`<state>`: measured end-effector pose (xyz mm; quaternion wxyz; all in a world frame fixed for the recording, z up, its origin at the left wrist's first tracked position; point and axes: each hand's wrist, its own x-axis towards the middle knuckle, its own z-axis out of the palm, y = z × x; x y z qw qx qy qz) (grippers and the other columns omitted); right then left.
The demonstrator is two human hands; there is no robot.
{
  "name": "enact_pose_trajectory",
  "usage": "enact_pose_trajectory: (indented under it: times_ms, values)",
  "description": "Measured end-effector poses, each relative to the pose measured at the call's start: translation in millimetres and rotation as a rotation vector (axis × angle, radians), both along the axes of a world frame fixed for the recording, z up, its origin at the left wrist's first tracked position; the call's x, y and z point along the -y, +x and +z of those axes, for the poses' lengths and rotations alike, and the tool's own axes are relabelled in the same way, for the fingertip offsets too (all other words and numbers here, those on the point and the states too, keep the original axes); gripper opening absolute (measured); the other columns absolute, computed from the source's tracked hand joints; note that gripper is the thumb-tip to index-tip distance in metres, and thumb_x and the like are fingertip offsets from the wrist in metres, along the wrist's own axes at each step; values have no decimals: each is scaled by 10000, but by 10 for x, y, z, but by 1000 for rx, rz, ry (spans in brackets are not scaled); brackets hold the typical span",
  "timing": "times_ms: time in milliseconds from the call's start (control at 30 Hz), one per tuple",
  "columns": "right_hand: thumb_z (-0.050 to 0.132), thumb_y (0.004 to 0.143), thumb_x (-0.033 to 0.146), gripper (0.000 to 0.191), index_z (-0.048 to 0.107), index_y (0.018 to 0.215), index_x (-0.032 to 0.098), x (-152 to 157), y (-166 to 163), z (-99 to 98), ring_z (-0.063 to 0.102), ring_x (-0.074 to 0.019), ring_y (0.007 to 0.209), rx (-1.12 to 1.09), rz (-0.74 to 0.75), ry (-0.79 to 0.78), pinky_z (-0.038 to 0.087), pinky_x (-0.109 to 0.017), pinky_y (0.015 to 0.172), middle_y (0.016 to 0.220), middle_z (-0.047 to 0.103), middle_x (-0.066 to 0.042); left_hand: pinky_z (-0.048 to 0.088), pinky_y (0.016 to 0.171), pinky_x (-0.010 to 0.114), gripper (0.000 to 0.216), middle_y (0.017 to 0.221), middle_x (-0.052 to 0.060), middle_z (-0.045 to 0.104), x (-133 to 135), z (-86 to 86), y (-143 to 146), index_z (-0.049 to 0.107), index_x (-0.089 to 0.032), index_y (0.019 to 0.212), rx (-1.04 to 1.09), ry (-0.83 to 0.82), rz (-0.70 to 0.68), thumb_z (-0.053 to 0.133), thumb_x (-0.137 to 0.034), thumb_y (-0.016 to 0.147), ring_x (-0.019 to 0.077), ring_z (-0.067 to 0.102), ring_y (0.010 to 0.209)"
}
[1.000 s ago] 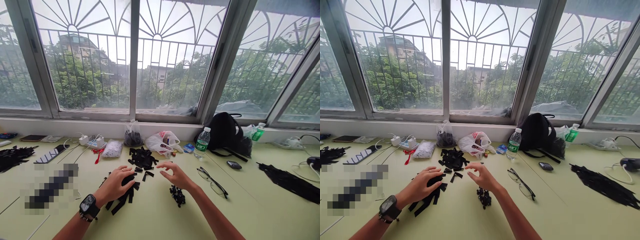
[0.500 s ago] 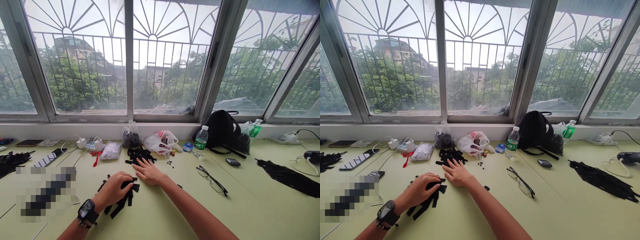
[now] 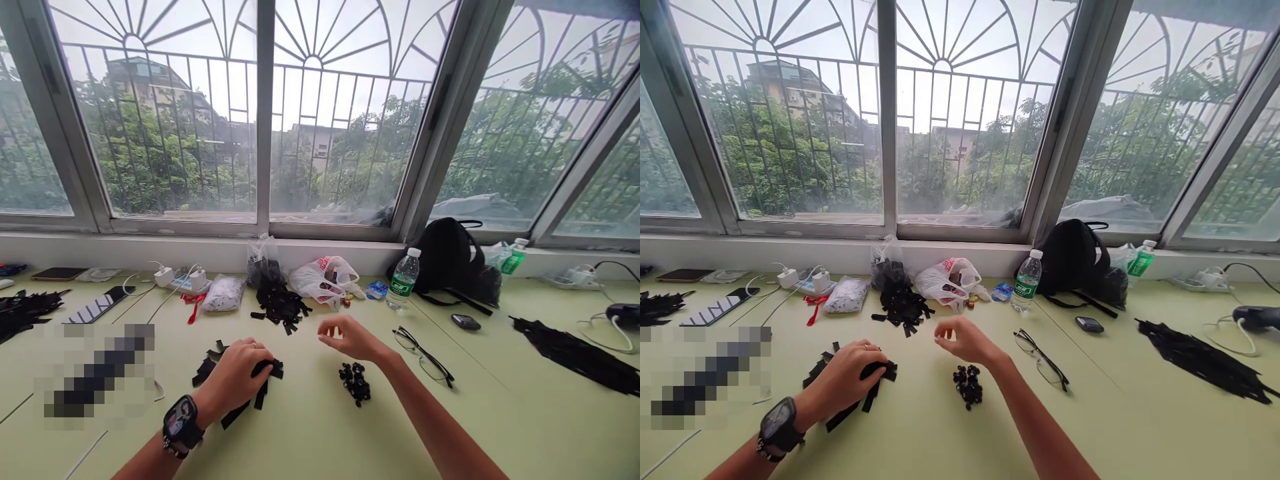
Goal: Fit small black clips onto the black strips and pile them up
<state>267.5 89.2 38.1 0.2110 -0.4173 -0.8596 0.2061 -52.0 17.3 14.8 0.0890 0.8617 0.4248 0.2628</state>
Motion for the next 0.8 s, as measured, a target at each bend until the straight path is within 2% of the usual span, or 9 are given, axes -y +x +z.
enact_pose_trajectory:
  times_ms: [100,167,233,267,333,433,533,667,800]
  values:
    - [693,879,471,285,775,900,198,38,321,19,658,-198,791,24,32,-218,502,-279,688,857,739,-42,439,829,363,146,898,40,750,10,-9,8,759,-254,986,-22,14,15,621,-228,945,248,629,900]
    - [770,804,523,348,784,949,207,91,439,25,667,-217,867,33,43,-295,519,-283,730,961,744,-53,434,827,364,154,913,43,742,16,-8,3,764,-260,1000,-24,22,10,624,-228,946,250,616,916]
    - [802,766,564,469,767,1110,247,206,477,8,655,-265,1075,-10,23,-282,536,-320,884,1207,705,-70,432,817,361,160,928,40,735,20,-4,-2,773,-269,976,-30,22,2,628,-213,939,248,606,927]
    - [783,787,581,544,722,1235,279,290,470,-16,613,-288,1202,-48,6,-251,515,-352,986,1356,639,-72,431,812,360,160,929,38,732,22,-4,-3,776,-270,953,-35,20,2,632,-204,933,246,603,927]
    - [701,864,606,657,566,1449,337,488,428,-97,483,-314,1393,-77,-23,-177,418,-433,1149,1556,477,-65,429,797,360,157,924,35,731,22,-10,-1,778,-266,913,-38,22,8,643,-186,918,243,600,913]
    - [684,887,609,803,362,1585,375,758,347,-264,236,-349,1546,45,-6,-77,225,-532,1264,1684,260,-28,427,785,364,159,902,33,736,17,-31,11,775,-261,881,-23,41,14,653,-160,899,238,604,883]
    - [546,1001,545,662,309,1600,389,857,269,-396,199,-320,1562,117,10,-21,141,-549,1290,1682,234,16,428,791,369,172,863,28,736,15,-43,30,766,-259,856,2,72,30,642,-150,904,235,608,865]
    - [388,1085,422,505,350,1585,369,750,121,-464,285,-268,1539,79,11,15,217,-499,1292,1645,312,34,443,799,371,165,861,25,732,24,-21,64,754,-265,880,39,124,71,627,-175,933,243,616,890]
    - [380,1084,327,497,378,1581,326,561,-104,-480,362,-240,1507,74,46,66,281,-468,1278,1626,365,4,476,821,368,147,903,24,733,38,14,113,739,-269,916,97,190,75,624,-183,946,246,623,931]
